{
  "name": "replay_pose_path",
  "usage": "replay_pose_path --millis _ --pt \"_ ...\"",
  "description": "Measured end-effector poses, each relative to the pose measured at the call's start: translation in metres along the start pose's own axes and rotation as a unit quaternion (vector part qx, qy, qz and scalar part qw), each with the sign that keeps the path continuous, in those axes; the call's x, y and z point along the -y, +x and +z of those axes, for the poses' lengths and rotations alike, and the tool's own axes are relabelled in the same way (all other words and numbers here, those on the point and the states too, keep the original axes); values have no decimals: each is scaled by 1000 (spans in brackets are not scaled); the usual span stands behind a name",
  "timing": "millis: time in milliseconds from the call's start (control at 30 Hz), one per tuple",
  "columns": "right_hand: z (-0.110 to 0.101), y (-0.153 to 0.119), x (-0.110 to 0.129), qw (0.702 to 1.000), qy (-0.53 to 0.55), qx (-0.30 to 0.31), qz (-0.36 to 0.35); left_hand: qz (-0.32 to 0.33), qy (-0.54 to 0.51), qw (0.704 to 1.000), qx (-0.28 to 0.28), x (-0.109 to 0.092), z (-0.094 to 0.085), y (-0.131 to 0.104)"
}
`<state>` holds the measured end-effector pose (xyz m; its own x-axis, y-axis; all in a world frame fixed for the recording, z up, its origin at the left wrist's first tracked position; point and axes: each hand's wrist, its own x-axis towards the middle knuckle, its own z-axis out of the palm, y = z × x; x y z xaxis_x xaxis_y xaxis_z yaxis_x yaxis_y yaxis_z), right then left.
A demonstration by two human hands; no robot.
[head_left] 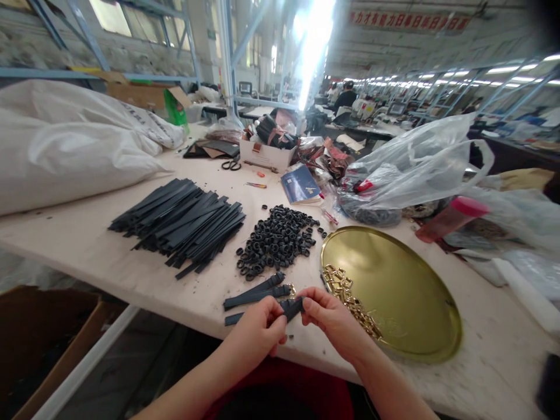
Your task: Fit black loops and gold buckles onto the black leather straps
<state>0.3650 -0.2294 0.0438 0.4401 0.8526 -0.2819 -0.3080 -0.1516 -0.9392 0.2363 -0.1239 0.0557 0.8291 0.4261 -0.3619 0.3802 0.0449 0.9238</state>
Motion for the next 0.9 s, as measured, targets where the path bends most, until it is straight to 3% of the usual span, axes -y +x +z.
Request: replay_pose_path --millis 100,200,367,500,567,633,667,700,800,900 --pt "4 -11 -3 997 -72 1 -18 8 81 996 32 3 -1 -8" --pt "7 -22 -3 991 -133 21 -20 -11 90 993 75 1 -1 -16" --pt "11 -31 -12 995 -91 -2 -39 -19 34 985 166 -4 -1 -30" --pt "11 -30 -20 995 -59 44 -64 8 -17 993 113 0 2 -26" --pt "-2 -24 -14 984 -149 47 -87 9 -35 996 80 4 3 -20" --pt "-27 -12 -1 932 -345 -40 -108 12 -43 998 45 7 3 -12" --pt "-41 -4 6 864 -478 -119 -108 13 -49 998 29 8 4 -8" --pt "-56 5 14 769 -609 -176 -84 11 -58 998 17 9 6 -4" --pt "-88 33 27 690 -693 -203 -48 -5 -85 996 18 13 12 5" --pt "-99 54 25 661 -728 -181 -21 5 -79 997 17 17 17 12"
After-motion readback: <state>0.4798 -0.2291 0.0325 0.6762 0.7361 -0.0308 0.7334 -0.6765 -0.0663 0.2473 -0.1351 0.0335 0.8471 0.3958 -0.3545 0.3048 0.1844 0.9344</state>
